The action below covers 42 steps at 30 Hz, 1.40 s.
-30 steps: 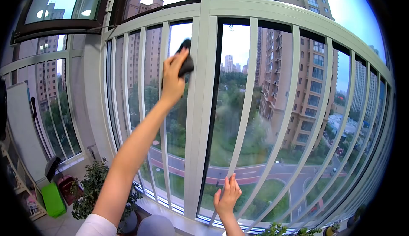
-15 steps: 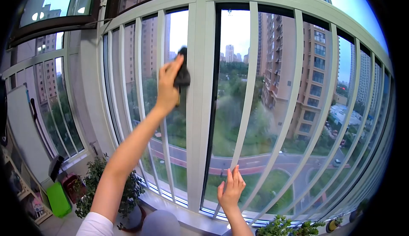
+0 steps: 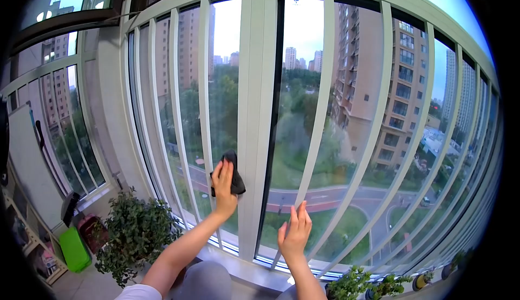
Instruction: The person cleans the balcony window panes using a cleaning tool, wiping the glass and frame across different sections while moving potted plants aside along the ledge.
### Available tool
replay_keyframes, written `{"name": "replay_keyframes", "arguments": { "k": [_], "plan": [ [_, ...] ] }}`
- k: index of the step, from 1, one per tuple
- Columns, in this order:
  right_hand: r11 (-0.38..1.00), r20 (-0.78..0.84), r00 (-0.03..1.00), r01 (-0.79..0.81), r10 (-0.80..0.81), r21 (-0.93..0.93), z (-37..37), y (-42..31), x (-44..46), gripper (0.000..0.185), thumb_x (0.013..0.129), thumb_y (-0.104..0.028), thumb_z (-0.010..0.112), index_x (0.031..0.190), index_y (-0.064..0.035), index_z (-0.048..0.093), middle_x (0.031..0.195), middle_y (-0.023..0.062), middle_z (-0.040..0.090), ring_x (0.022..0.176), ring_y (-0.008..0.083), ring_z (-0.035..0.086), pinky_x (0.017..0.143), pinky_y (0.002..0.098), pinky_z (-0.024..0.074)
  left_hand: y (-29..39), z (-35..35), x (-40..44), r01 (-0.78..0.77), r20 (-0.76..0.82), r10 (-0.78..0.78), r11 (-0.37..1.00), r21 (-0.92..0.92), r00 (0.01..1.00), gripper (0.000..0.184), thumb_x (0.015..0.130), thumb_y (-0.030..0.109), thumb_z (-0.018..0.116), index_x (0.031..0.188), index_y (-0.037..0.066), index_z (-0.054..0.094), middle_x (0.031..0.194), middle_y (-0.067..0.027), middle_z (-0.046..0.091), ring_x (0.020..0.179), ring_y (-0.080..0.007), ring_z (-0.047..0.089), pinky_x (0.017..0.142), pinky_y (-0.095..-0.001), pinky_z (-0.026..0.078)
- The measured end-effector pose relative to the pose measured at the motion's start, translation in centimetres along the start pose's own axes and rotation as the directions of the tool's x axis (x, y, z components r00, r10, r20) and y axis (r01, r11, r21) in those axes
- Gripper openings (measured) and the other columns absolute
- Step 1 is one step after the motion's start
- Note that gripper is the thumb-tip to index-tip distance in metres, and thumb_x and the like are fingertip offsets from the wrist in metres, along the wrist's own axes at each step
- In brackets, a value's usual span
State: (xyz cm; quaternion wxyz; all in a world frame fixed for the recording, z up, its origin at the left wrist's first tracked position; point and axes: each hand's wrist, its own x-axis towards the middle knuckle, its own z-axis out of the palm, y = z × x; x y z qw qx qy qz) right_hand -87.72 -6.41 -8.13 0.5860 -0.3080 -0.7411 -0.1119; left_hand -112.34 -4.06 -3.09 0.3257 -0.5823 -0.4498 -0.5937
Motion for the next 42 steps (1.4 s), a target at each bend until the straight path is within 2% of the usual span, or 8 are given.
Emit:
{"name": "replay_keyframes", "arguments": {
  "k": [3,6,13,18,26,29,37,42],
  "plan": [
    [1.0,-0.005,1.0,0.001,0.0,0.031,0.0,0.1,0.0,0.064,0.075,0.007,0.059,0.138,0.0024,0.049,0.155,0.028,0.036,0.125,0.0427,0.047,0.104,0.0483,0.0402,0.4,-2.2,6.9,-0.151,0.097,0.128,0.945,0.29,0.987,0.07,0.078,-0.01,0.053,0.145,0.005,0.05,0.153,-0.0107,0.046,0.136,-0.0319,0.043,0.103,-0.0427,0.034],
    [1.0,-0.018,1.0,0.005,-0.005,0.017,0.4,0.4,-0.2,0.063,0.074,0.003,0.061,0.136,0.0038,0.05,0.153,0.0297,0.038,0.126,0.0433,0.048,0.104,0.0499,0.04,-0.1,-2.9,16.2,-0.205,0.002,0.225,0.885,0.419,0.974,0.067,0.081,-0.008,0.054,0.147,0.001,0.046,0.155,-0.0152,0.04,0.13,-0.0331,0.045,0.1,-0.0447,0.037],
    [0.999,0.003,1.0,0.014,-0.014,0.036,-0.1,0.2,0.0,0.063,0.074,0.003,0.061,0.136,0.0034,0.05,0.152,0.0298,0.038,0.123,0.044,0.048,0.102,0.0495,0.0408,2.4,-2.2,25.9,0.022,-0.167,0.028,0.956,0.293,0.985,0.071,0.075,-0.016,0.058,0.144,-0.002,0.047,0.147,-0.0151,0.046,0.124,-0.0362,0.045,0.11,-0.0443,0.037],
    [0.999,0.012,1.0,0.017,-0.018,0.036,-0.4,0.0,0.1,0.061,0.075,0.003,0.061,0.135,0.0039,0.05,0.153,0.0298,0.036,0.122,0.043,0.048,0.102,0.0486,0.0412,-0.2,-0.8,14.7,-0.118,-0.249,0.153,0.982,0.149,0.956,0.072,0.075,-0.014,0.055,0.145,-0.003,0.046,0.148,-0.0194,0.048,0.121,-0.039,0.047,0.109,-0.0462,0.036],
    [1.0,0.006,1.0,-0.002,0.002,-0.005,-0.1,-0.7,0.5,0.059,0.076,0.003,0.06,0.135,0.0039,0.051,0.154,0.0299,0.036,0.123,0.043,0.048,0.102,0.0482,0.0404,-4.0,-0.8,-19.4,0.131,0.202,-0.172,0.971,0.202,0.964,0.077,0.075,0.0,0.072,0.146,-0.004,0.042,0.153,-0.0225,0.039,0.128,-0.0437,0.042,0.11,-0.0504,0.034],
    [1.0,0.003,1.0,0.002,-0.002,-0.017,0.1,-0.6,0.1,0.058,0.076,0.002,0.06,0.134,0.004,0.052,0.154,0.03,0.036,0.123,0.043,0.048,0.103,0.0483,0.04,-3.5,-2.3,-22.8,0.209,0.321,-0.264,0.958,0.196,0.909,0.072,0.075,-0.005,0.068,0.143,-0.002,0.046,0.153,-0.0207,0.04,0.128,-0.0431,0.043,0.109,-0.0485,0.036],
    [1.0,0.025,1.0,-0.003,0.003,-0.015,-0.1,-0.4,0.2,0.057,0.075,0.003,0.06,0.132,0.0043,0.054,0.154,0.0284,0.036,0.122,0.0425,0.048,0.102,0.0477,0.0407,-0.2,-2.0,5.0,0.023,-0.057,-0.02,0.999,0.037,0.998,0.067,0.078,-0.009,0.059,0.144,0.001,0.049,0.15,-0.0169,0.046,0.127,-0.0398,0.044,0.11,-0.0469,0.034],
    [1.0,-0.006,1.0,-0.023,0.023,-0.009,-0.2,-0.7,0.4,0.058,0.075,0.005,0.06,0.133,0.0033,0.054,0.153,0.0265,0.04,0.12,0.0408,0.05,0.101,0.0456,0.0419,3.5,-2.1,17.8,0.065,-0.174,-0.107,0.971,-0.23,0.979,0.059,0.075,-0.012,0.062,0.132,0.005,0.061,0.133,-0.0108,0.056,0.123,-0.0338,0.049,0.107,-0.0415,0.04]
  ]
}}
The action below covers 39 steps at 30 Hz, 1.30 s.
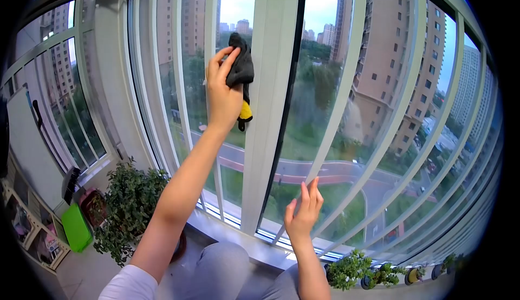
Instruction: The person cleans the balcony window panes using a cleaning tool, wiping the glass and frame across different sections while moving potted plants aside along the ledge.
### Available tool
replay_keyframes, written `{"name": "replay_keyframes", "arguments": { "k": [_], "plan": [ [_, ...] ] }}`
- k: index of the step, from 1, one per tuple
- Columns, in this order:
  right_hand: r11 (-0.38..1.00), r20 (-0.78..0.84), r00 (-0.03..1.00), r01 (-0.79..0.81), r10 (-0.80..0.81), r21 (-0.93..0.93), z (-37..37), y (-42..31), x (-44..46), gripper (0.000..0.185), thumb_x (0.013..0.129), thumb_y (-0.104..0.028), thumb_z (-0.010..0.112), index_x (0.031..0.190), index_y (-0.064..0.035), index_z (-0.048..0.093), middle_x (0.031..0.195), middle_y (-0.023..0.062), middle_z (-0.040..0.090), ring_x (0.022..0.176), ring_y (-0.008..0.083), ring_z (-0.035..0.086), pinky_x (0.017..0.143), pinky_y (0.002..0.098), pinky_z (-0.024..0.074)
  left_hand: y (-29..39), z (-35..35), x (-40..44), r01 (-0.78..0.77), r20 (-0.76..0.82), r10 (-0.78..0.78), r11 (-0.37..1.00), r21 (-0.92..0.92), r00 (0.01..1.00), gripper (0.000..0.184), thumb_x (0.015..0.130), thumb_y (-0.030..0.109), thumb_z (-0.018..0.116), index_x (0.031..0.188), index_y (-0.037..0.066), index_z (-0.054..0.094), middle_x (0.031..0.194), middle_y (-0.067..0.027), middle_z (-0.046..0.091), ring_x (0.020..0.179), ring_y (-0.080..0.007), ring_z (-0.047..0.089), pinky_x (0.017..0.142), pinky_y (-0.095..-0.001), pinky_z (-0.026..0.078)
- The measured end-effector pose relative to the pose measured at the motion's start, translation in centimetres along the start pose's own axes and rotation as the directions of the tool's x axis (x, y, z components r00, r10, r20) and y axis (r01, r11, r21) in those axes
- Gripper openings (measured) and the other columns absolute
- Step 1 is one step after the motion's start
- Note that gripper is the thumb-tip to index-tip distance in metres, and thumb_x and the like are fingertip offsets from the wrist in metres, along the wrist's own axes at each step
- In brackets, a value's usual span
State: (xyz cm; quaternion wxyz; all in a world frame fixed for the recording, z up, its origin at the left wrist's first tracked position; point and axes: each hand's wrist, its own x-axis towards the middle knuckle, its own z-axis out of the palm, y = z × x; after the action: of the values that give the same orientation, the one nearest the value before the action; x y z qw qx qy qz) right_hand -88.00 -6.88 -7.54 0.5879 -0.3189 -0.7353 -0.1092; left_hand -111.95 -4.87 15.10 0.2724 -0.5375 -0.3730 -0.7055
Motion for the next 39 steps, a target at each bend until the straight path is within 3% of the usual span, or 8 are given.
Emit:
{"name": "replay_keyframes", "arguments": {
  "k": [5,13,18,23,25,27,30,39],
  "plan": [
    [0.999,0.008,1.0,-0.022,0.022,0.032,-0.2,0.0,0.0,0.059,0.075,0.006,0.06,0.133,0.0021,0.054,0.153,0.0269,0.04,0.119,0.0407,0.05,0.101,0.0451,0.0418,-2.3,-0.4,-8.0,-0.042,-0.039,0.044,0.998,0.042,0.998,0.057,0.07,-0.007,0.069,0.124,0.008,0.065,0.125,-0.0125,0.058,0.117,-0.0354,0.053,0.102,-0.043,0.041],
    [0.999,0.037,0.999,0.012,-0.01,-0.052,0.4,0.2,-0.3,0.055,0.075,0.004,0.06,0.13,0.0013,0.057,0.156,0.0276,0.034,0.12,0.0401,0.048,0.099,0.045,0.0422,-7.5,-8.2,-43.4,0.291,0.369,-0.445,0.867,0.404,0.816,0.053,0.066,-0.016,0.059,0.116,0.003,0.053,0.127,-0.0208,0.045,0.118,-0.0429,0.044,0.102,-0.0486,0.036],
    [1.0,0.036,0.999,0.002,-0.001,-0.03,0.7,0.0,-0.4,0.053,0.074,0.003,0.06,0.127,-0.0013,0.06,0.156,0.0287,0.033,0.122,0.0415,0.047,0.099,0.0451,0.0419,-7.2,-7.4,-40.0,0.34,0.33,-0.477,0.853,0.395,0.814,0.046,0.07,-0.014,0.061,0.112,0.003,0.057,0.125,-0.0188,0.05,0.116,-0.0416,0.048,0.1,-0.0487,0.04],
    [0.999,0.055,0.998,-0.002,0.005,-0.052,0.9,0.2,-0.7,0.053,0.075,0.003,0.06,0.127,-0.0026,0.061,0.157,0.0306,0.029,0.124,0.0424,0.045,0.098,0.0449,0.0427,-4.1,-3.6,-19.7,0.09,0.157,-0.12,0.978,0.186,0.98,0.057,0.068,-0.011,0.063,0.122,0.006,0.058,0.123,-0.0158,0.054,0.117,-0.0381,0.049,0.101,-0.0462,0.038],
    [0.995,0.062,0.998,0.022,-0.016,-0.099,1.1,0.2,-0.8,0.054,0.075,0.003,0.061,0.128,-0.0027,0.061,0.158,0.0313,0.027,0.125,0.0426,0.044,0.097,0.0449,0.0432,-2.4,-2.2,-14.6,0.178,-0.018,-0.178,0.984,-0.002,0.984,0.063,0.07,-0.011,0.065,0.13,0.007,0.057,0.121,-0.0137,0.056,0.116,-0.0356,0.05,0.1,-0.0428,0.04],
    [0.995,0.073,0.997,0.025,-0.018,-0.097,1.2,0.2,-0.9,0.055,0.075,0.003,0.061,0.13,-0.0034,0.061,0.159,0.032,0.024,0.127,0.0435,0.042,0.096,0.0457,0.0432,-1.9,-2.4,-12.8,0.07,0.08,-0.077,0.994,0.089,0.994,0.057,0.071,-0.01,0.065,0.125,0.006,0.061,0.121,-0.0135,0.056,0.114,-0.0349,0.051,0.1,-0.0425,0.04],
    [0.997,0.087,0.996,-0.002,0.009,-0.078,1.3,0.2,-1.1,0.056,0.075,0.004,0.062,0.13,-0.0039,0.06,0.159,0.0322,0.023,0.127,0.0439,0.041,0.097,0.0466,0.042,-3.6,-2.2,-17.5,0.043,0.052,-0.047,0.996,0.076,0.998,0.051,0.072,-0.007,0.066,0.122,0.006,0.063,0.121,-0.0142,0.056,0.113,-0.036,0.051,0.1,-0.044,0.04],
    [0.984,0.095,0.995,0.028,-0.011,-0.178,2.1,-0.5,-0.9,0.05,0.074,-0.002,0.064,0.124,-0.0066,0.066,0.159,0.0355,0.018,0.13,0.0448,0.036,0.095,0.0455,0.0398,-7.3,-10.4,-46.1,0.327,0.363,-0.452,0.875,0.357,0.815,0.043,0.074,-0.005,0.067,0.116,0.006,0.064,0.119,-0.0152,0.057,0.111,-0.0395,0.052,0.096,-0.0464,0.045]
  ]
}}
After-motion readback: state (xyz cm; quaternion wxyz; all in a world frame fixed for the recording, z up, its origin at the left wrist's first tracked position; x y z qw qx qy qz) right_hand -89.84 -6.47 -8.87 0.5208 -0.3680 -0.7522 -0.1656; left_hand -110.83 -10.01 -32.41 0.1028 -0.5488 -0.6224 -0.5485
